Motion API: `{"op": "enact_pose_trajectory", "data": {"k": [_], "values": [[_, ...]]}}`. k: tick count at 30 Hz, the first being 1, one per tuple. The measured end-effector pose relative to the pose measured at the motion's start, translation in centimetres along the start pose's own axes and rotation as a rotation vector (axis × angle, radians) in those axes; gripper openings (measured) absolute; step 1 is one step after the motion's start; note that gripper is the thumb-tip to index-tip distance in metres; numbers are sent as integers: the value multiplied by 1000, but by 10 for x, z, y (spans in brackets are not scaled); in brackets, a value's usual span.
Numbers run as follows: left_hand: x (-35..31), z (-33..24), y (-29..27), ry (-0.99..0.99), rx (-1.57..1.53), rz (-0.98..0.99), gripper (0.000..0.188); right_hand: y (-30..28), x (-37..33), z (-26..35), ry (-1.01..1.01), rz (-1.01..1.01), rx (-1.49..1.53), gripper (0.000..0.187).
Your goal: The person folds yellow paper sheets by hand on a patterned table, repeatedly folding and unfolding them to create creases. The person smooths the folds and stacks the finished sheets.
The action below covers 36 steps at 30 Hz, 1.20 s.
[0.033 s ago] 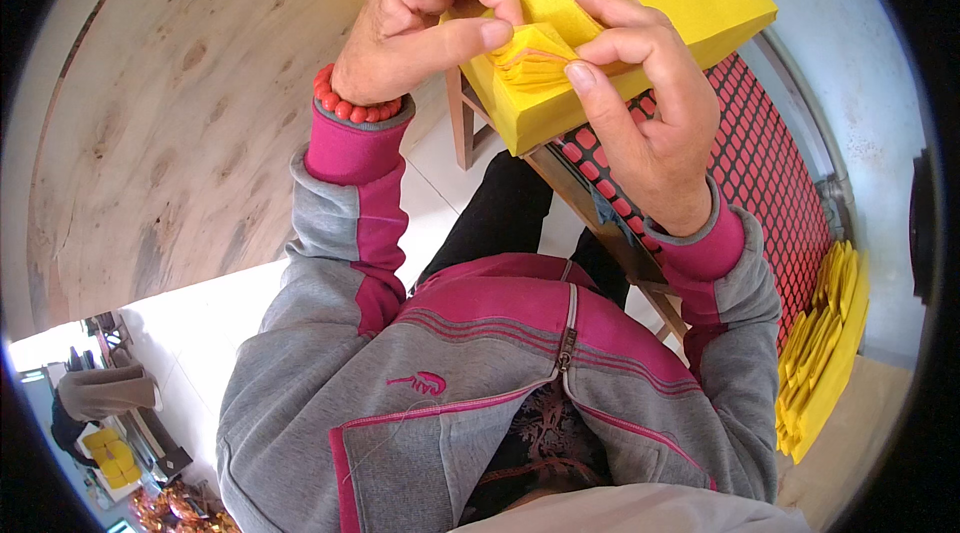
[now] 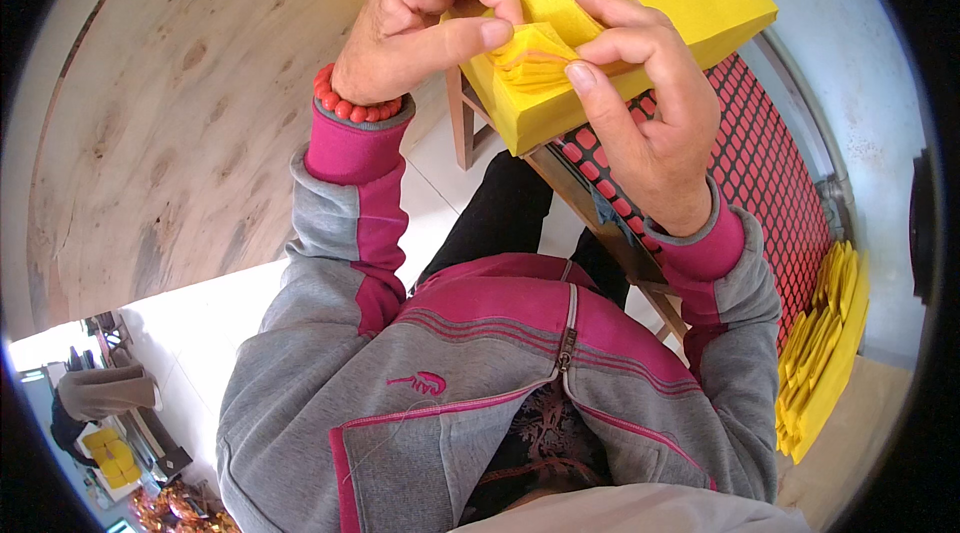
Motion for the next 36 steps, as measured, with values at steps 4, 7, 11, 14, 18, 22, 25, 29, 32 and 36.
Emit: {"op": "enact_pose_trajectory", "data": {"k": [4,7,11,14,18,22,25,29,32,36], "values": [[-1,0,3,-10,-55,-10,7,-2,-1,-1,-12,-41,37,22],[1,1,6,-16,-148,-9,7,-4,-1,0,-68,-79,3,27],[-2,7,4,-64,-145,-11,9,-1,-4,-1,-70,-2,55,30],[-6,13,-3,-68,-75,-5,13,1,-4,0,-91,18,44,30],[-15,26,-12,-148,-64,-170,11,1,-1,3,-133,37,-13,25],[-20,31,-8,-244,-74,-312,11,0,3,7,-199,51,-126,18],[-13,29,3,-165,-183,-349,17,1,4,6,-153,39,-98,13],[-7,21,1,-35,-143,-283,11,3,2,3,-102,46,-103,11],[-9,14,-3,-61,-26,-175,14,2,2,1,-77,21,-61,11],[-3,0,2,48,-67,-15,15,2,2,-1,-64,2,-27,12]]}}
Point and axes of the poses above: each hand's wrist, its own x-axis towards the middle knuckle, its own y-axis out of the palm, z = x × y, the point moved 7 cm from there along x, towards the middle knuckle, and after that the axes turned 6 degrees about x, right-handed, at the moved point
